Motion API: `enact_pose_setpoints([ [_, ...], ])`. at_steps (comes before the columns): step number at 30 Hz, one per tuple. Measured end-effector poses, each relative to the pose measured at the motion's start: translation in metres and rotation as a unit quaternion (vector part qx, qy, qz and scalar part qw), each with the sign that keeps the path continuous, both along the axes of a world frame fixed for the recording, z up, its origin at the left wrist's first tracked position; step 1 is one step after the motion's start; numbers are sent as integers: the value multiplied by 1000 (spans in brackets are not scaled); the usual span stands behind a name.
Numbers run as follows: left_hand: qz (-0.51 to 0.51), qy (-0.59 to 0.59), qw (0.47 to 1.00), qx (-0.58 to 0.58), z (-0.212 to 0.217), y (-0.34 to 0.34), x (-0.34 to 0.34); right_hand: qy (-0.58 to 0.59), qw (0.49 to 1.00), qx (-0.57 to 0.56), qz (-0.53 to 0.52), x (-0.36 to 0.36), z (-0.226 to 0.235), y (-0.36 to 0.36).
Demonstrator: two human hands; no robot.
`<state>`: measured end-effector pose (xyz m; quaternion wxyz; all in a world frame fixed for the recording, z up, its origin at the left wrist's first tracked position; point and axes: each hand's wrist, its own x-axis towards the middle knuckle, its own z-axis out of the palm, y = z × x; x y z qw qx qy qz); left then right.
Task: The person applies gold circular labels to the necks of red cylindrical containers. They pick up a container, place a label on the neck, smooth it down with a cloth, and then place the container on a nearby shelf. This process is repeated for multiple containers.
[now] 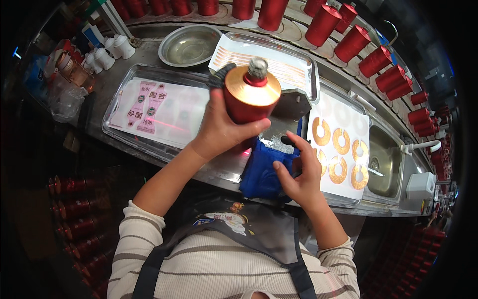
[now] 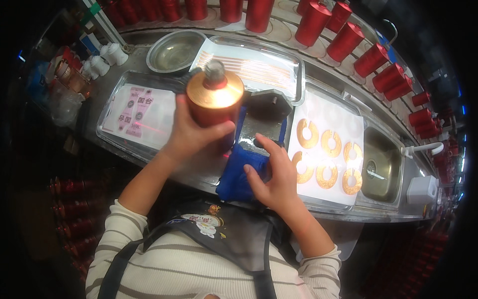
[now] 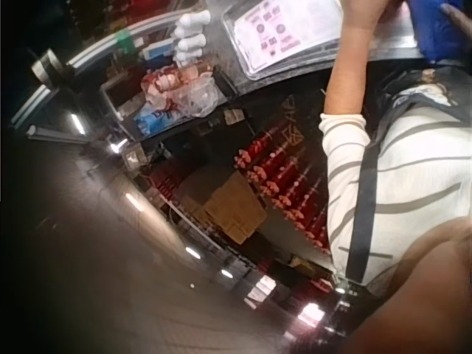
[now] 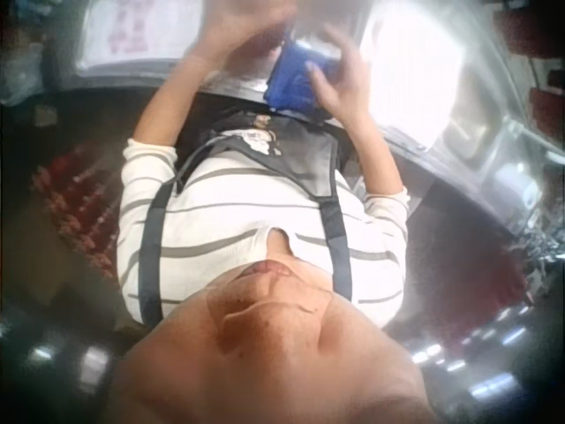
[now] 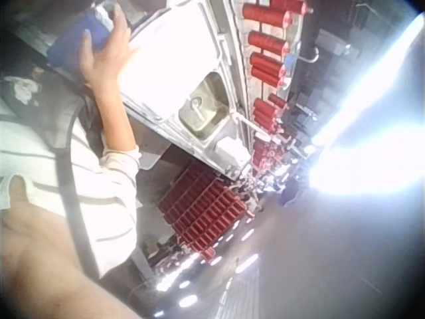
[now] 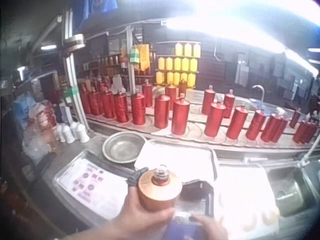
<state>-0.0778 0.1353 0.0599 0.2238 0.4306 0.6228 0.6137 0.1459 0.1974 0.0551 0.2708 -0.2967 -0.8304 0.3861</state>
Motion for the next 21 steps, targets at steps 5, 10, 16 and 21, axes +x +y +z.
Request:
enact_pose_setpoints([
  [5,-79,-129,986,-67,61,5,15,-30,990,131,33,25,-1,-9],
  [10,-162,-223,941,-197,19,16,54,-9,996,81,48,57,-8,-31],
  [16,-132,-223,938,-231,-10,29,67,-26,999,37,23,66,-16,-27],
  [21,-117,-192,948,-226,-7,37,70,-35,999,6,18,64,-24,-21],
])
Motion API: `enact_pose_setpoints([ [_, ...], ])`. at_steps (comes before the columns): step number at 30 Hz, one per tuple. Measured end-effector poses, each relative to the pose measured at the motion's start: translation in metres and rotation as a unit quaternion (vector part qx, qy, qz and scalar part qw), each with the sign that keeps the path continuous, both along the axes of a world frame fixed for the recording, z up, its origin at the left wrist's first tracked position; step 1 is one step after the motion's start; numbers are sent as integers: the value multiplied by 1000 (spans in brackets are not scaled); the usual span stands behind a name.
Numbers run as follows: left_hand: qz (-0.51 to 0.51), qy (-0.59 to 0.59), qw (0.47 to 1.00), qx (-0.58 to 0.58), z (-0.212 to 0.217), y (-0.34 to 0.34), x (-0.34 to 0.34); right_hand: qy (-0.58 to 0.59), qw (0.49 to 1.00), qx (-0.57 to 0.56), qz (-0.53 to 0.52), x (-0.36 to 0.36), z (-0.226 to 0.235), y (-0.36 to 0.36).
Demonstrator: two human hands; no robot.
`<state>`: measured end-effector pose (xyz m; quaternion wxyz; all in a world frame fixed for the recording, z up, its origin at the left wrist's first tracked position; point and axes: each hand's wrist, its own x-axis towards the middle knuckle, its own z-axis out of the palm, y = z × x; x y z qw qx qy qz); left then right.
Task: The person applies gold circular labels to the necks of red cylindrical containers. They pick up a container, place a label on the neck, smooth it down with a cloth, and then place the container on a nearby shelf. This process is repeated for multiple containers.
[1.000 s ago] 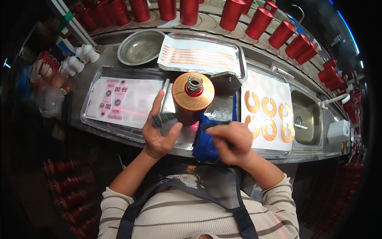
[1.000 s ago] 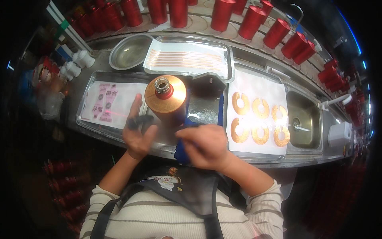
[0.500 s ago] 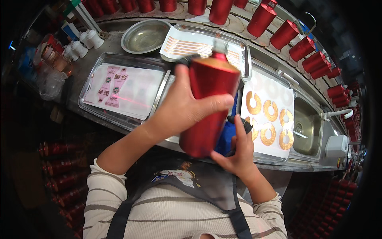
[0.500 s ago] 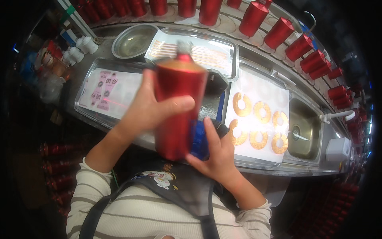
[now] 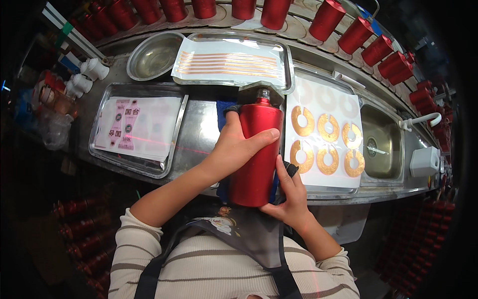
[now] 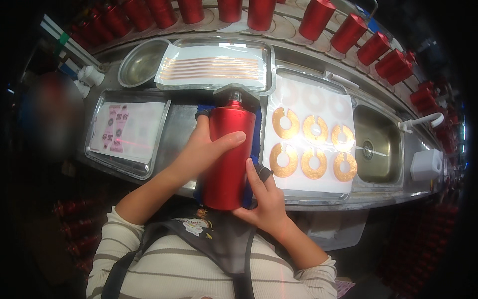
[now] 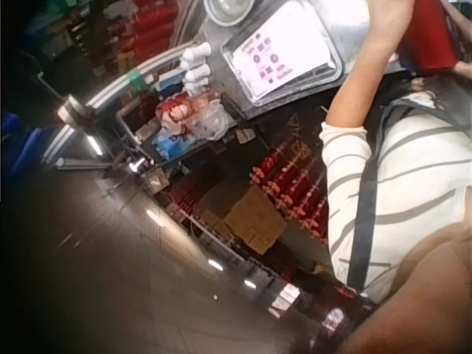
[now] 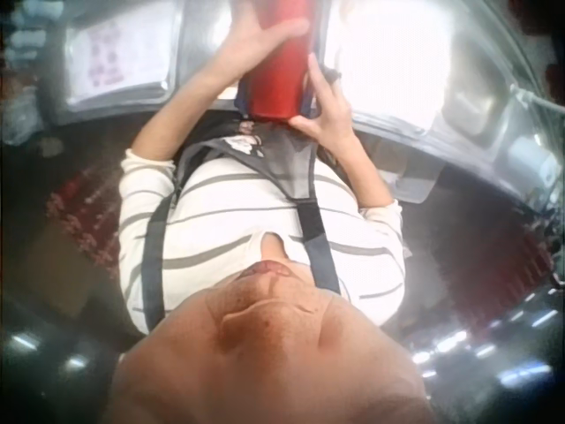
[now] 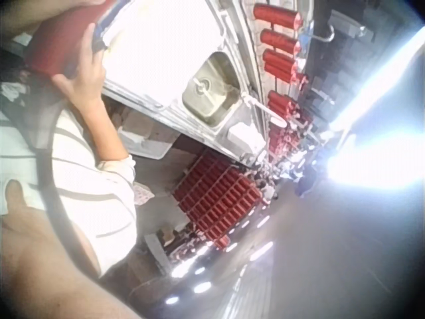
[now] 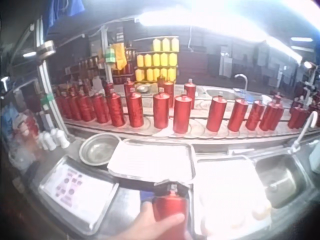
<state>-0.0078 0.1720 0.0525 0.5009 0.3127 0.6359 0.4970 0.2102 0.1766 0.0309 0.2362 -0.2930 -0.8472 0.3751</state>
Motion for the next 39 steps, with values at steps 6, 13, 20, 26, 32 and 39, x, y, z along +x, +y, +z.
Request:
enact_pose_setpoints([
  [6,14,-35,999,34,-12,-2,-1,-38,998,-42,1,0,-5,-2],
  [13,-9,14,1000,21,-14,-1,-4,-31,998,-33,-38,6,-20,-5],
  [20,40,115,991,62,-21,-64,-102,-5,989,-134,-63,18,11,14],
  [26,104,539,834,-55,-34,-129,-269,15,981,-143,-132,5,21,25],
  [32,2,557,824,-104,-55,-124,-285,-10,982,-121,-144,1,21,26],
  [39,-123,550,825,-41,-51,-78,-263,-18,979,-134,-155,-6,21,30],
])
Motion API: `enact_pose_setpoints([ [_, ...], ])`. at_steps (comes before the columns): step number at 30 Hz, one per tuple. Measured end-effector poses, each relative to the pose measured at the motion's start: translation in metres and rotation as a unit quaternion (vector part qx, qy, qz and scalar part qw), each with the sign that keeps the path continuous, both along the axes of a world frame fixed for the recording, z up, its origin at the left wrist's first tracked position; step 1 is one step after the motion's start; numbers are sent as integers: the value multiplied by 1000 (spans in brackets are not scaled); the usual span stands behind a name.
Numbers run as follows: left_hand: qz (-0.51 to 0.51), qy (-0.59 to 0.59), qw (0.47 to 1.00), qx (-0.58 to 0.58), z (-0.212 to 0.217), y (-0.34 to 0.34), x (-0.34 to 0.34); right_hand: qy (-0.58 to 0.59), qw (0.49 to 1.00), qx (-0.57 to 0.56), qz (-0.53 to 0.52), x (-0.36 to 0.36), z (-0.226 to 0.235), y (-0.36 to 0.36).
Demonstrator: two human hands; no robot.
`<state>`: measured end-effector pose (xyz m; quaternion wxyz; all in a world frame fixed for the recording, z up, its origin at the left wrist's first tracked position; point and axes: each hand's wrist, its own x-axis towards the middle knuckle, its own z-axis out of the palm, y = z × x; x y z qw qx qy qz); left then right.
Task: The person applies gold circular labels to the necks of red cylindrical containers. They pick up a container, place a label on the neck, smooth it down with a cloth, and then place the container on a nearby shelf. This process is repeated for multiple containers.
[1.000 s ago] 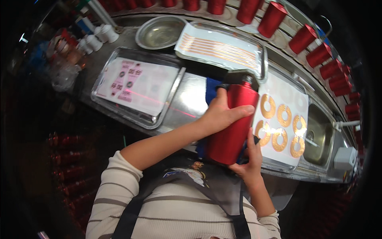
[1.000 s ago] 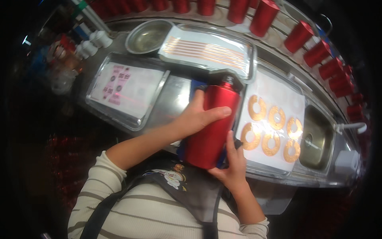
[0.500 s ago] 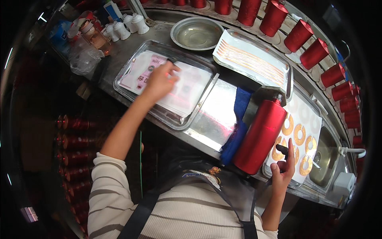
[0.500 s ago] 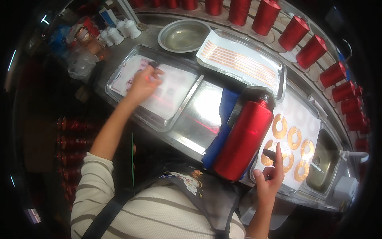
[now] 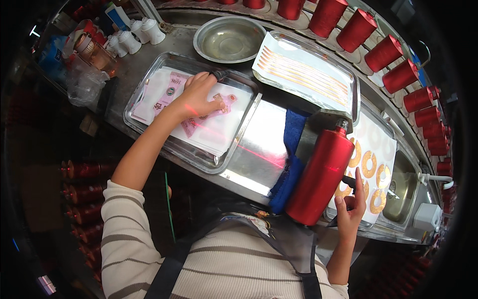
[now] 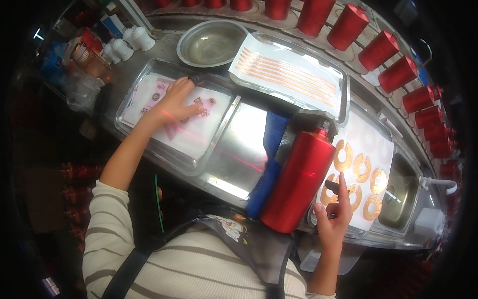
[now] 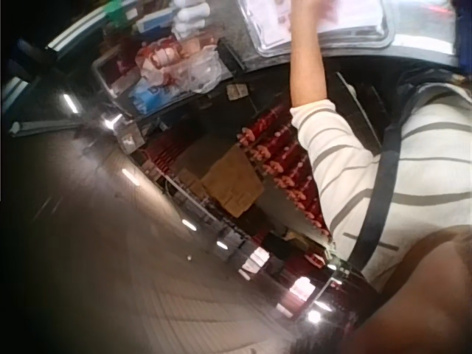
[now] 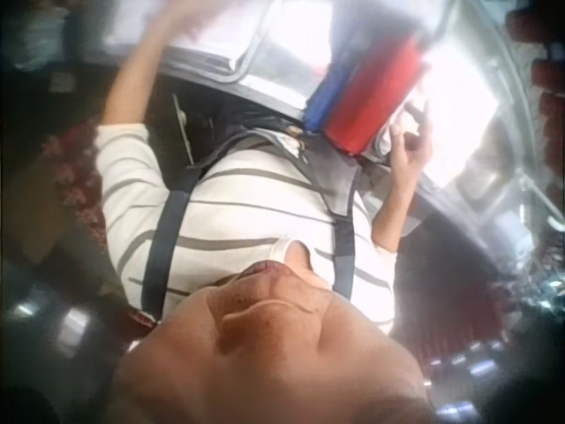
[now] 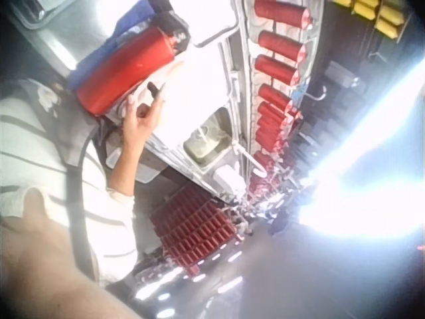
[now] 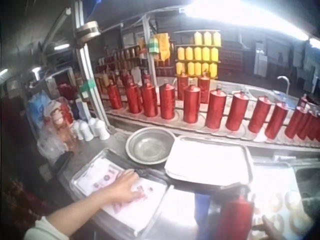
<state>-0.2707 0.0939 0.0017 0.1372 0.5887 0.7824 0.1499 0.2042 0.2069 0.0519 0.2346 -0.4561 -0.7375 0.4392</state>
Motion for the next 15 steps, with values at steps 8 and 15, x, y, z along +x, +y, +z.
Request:
enact_pose_setpoints([
  [8,43,-69,996,-33,13,31,-9,-17,1000,-2,-9,6,-4,2],
  [15,73,-95,980,160,-9,23,-14,-4,997,32,73,24,0,-3],
])
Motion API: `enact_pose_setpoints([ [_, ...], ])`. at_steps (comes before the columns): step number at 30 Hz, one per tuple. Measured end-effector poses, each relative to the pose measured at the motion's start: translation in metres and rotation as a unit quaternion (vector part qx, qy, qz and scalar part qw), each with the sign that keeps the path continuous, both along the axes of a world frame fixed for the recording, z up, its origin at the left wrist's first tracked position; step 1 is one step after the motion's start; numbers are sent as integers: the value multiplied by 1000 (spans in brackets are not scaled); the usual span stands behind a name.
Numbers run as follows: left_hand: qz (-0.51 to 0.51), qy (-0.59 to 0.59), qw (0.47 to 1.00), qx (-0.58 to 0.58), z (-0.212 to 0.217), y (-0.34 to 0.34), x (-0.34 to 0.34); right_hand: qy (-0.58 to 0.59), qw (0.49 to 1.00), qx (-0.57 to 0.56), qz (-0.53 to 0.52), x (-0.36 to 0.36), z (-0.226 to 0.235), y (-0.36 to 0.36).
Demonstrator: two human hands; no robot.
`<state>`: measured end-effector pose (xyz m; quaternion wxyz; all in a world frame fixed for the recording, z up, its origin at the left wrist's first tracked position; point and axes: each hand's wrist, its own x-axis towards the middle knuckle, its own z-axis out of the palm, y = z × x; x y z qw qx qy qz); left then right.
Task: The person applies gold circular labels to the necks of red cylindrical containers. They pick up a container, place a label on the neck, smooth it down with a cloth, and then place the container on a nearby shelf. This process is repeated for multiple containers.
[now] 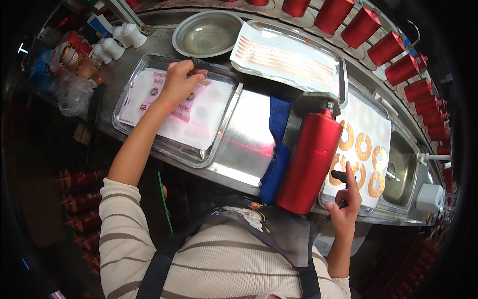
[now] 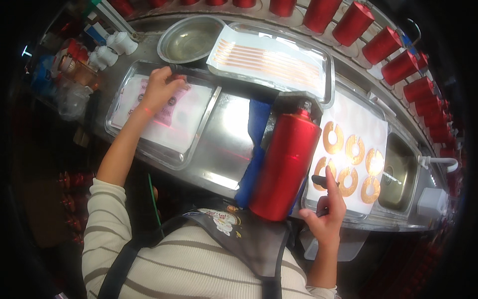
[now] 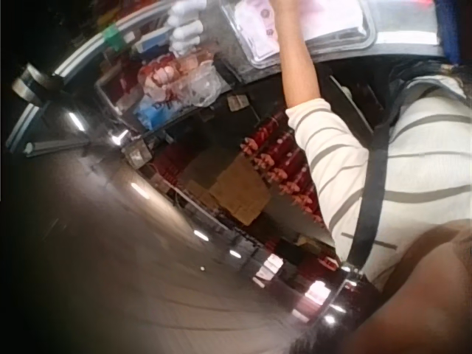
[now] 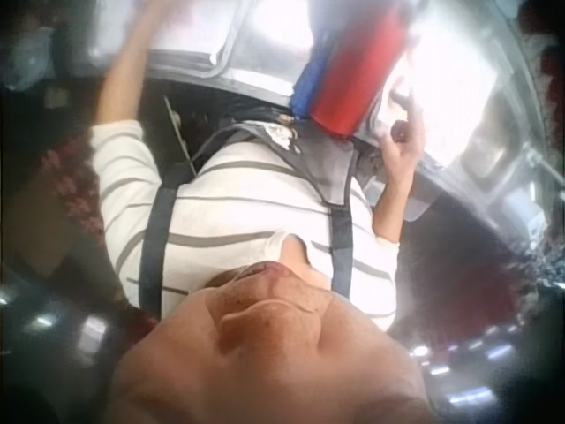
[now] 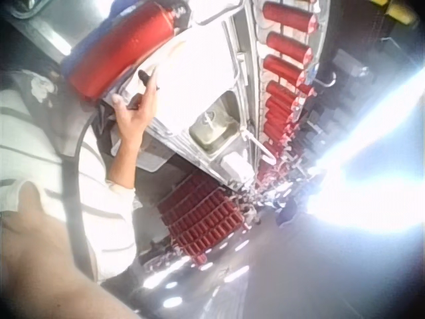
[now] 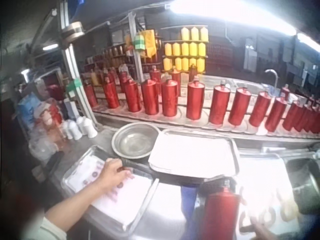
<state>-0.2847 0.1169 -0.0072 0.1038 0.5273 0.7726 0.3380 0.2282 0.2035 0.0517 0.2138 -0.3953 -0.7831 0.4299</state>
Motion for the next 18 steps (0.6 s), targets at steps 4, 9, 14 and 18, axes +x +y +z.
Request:
enact_pose_setpoints([
  [4,10,15,998,62,47,-18,40,-62,991,70,97,-15,15,-14],
  [9,-16,23,994,105,109,-48,120,-26,989,128,74,-24,-14,-28],
  [14,-150,-84,973,156,155,-64,177,2,989,115,90,-21,-18,-22],
  [18,-228,-241,923,196,181,-45,212,-10,992,86,90,-19,-15,-24],
])
